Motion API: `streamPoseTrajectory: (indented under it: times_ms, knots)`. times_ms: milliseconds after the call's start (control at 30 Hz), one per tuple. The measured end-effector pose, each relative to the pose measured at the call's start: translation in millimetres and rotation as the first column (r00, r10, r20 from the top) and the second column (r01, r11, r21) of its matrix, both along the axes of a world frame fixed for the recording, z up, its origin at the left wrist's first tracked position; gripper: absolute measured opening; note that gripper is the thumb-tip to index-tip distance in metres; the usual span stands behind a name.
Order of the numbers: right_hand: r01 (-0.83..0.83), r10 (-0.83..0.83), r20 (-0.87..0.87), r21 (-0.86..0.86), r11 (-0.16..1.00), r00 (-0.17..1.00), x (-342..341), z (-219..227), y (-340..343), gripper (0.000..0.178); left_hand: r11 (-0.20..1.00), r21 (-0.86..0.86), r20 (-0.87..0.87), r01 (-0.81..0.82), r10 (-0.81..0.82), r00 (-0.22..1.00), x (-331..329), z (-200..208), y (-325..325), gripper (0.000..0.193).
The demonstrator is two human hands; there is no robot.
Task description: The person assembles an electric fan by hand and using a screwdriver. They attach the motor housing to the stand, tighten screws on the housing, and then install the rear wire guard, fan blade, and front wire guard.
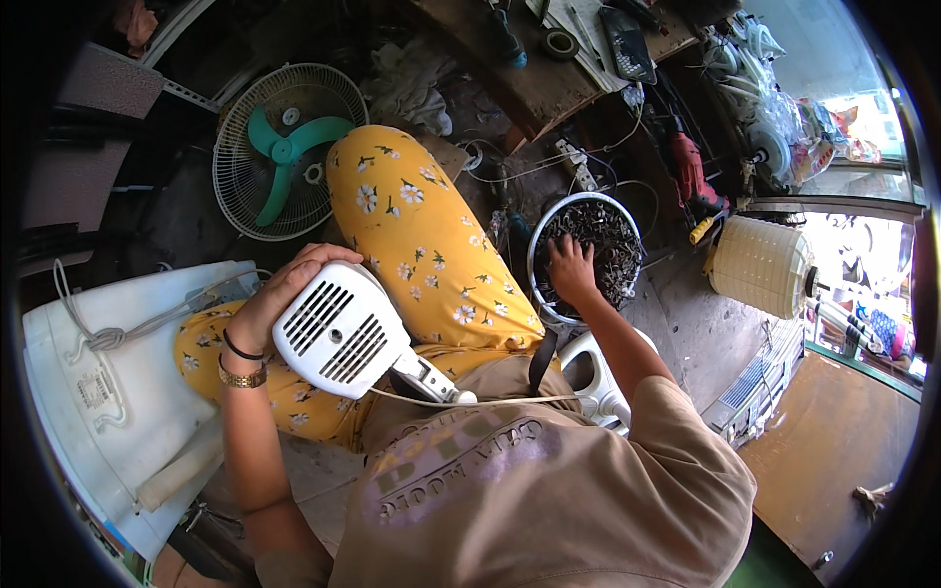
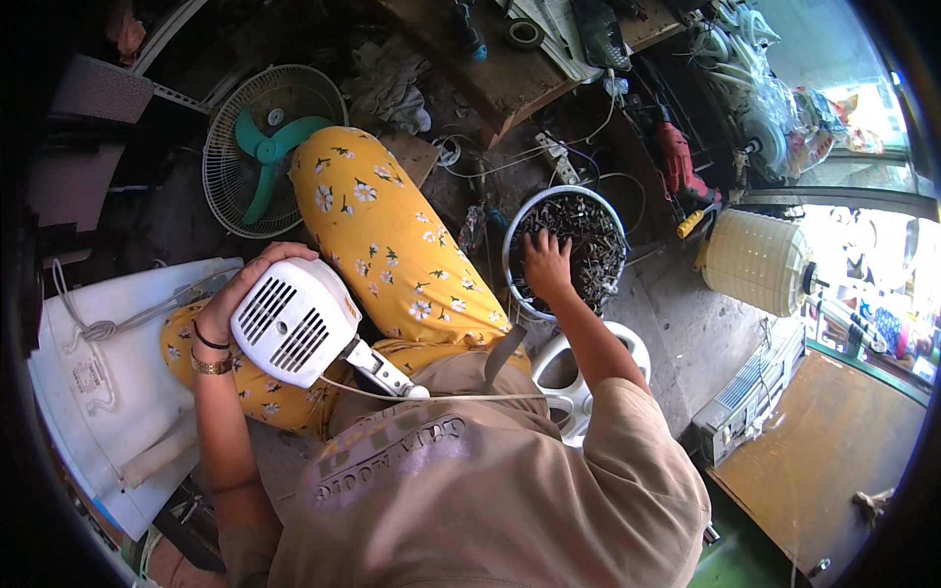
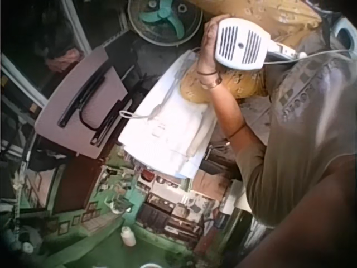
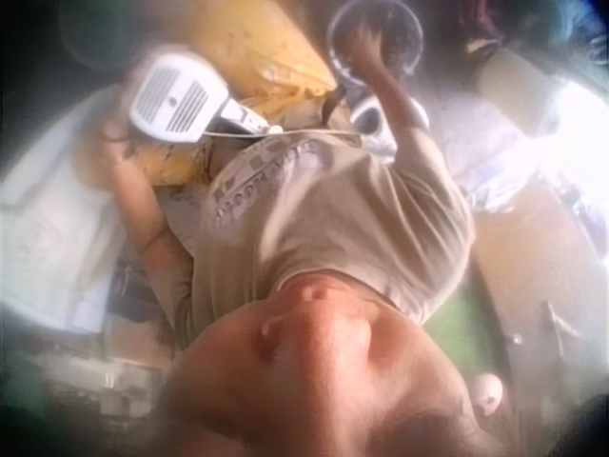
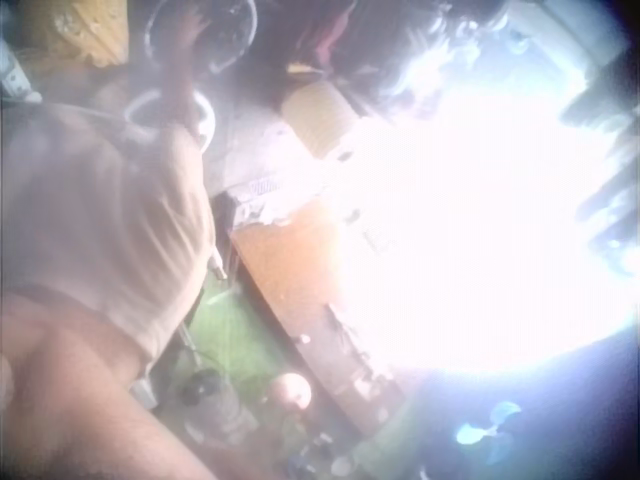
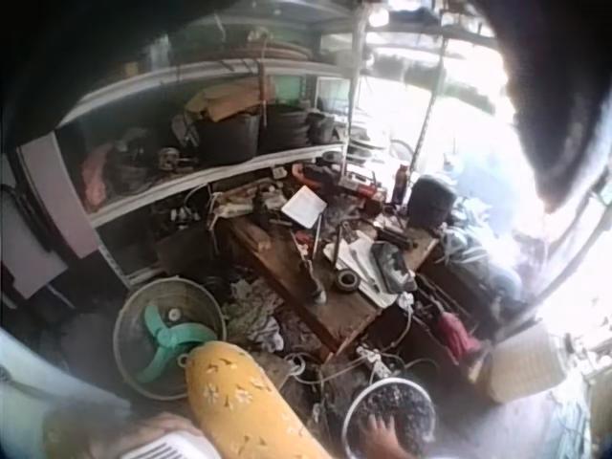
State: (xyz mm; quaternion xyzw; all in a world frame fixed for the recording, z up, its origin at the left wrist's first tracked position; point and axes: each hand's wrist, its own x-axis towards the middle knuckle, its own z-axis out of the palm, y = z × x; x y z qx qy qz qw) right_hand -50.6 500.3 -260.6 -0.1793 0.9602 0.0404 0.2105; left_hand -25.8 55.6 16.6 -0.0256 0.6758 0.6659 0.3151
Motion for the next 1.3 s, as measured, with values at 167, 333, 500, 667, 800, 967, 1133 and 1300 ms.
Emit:
streamPoseTrajectory:
  times_ms: [167, 333, 500, 667, 800, 967, 1133, 1300]
  knots:
    - [0.026, -0.026, -0.007, -0.051, 0.998, 1.000, 38, -3, 15, 0.059, 1.000, -0.024, -0.038, 0.014, -0.015, 0.999, -1, -3, 1, 0.055]
    - [0.108, -0.108, 0.003, -0.140, 0.984, 0.994, 28, -5, 8, 0.063, 0.999, -0.036, -0.039, 0.005, -0.007, 0.999, 3, -5, 0, 0.056]
    - [0.223, -0.272, -0.108, -0.330, 0.917, 0.956, -17, -35, -4, 0.069, 0.996, -0.067, -0.090, 0.056, -0.062, 0.994, -1, -5, 1, 0.056]
    - [0.134, -0.145, -0.047, -0.182, 0.974, 0.988, -13, -34, -15, 0.065, 0.990, -0.120, -0.149, 0.076, -0.094, 0.984, -2, -3, 1, 0.056]
    - [0.019, -0.017, 0.010, -0.204, 0.979, 1.000, 20, -9, -12, 0.054, 0.993, -0.102, -0.143, 0.052, -0.067, 0.988, 0, -4, 3, 0.057]
    - [-0.054, 0.051, -0.026, -0.151, 0.987, 0.998, 55, -2, 2, 0.059, 0.991, -0.119, -0.138, 0.062, -0.078, 0.987, -1, -4, 3, 0.057]
    - [-0.011, 0.012, 0.004, -0.202, 0.979, 1.000, 55, 5, 2, 0.054, 0.989, -0.106, -0.066, 0.099, -0.106, 0.992, -2, -1, 1, 0.067]
    - [0.009, -0.035, -0.106, -0.236, 0.972, 0.994, 31, 12, 1, 0.034, 0.991, -0.114, -0.137, 0.064, -0.079, 0.987, 1, -2, 3, 0.057]
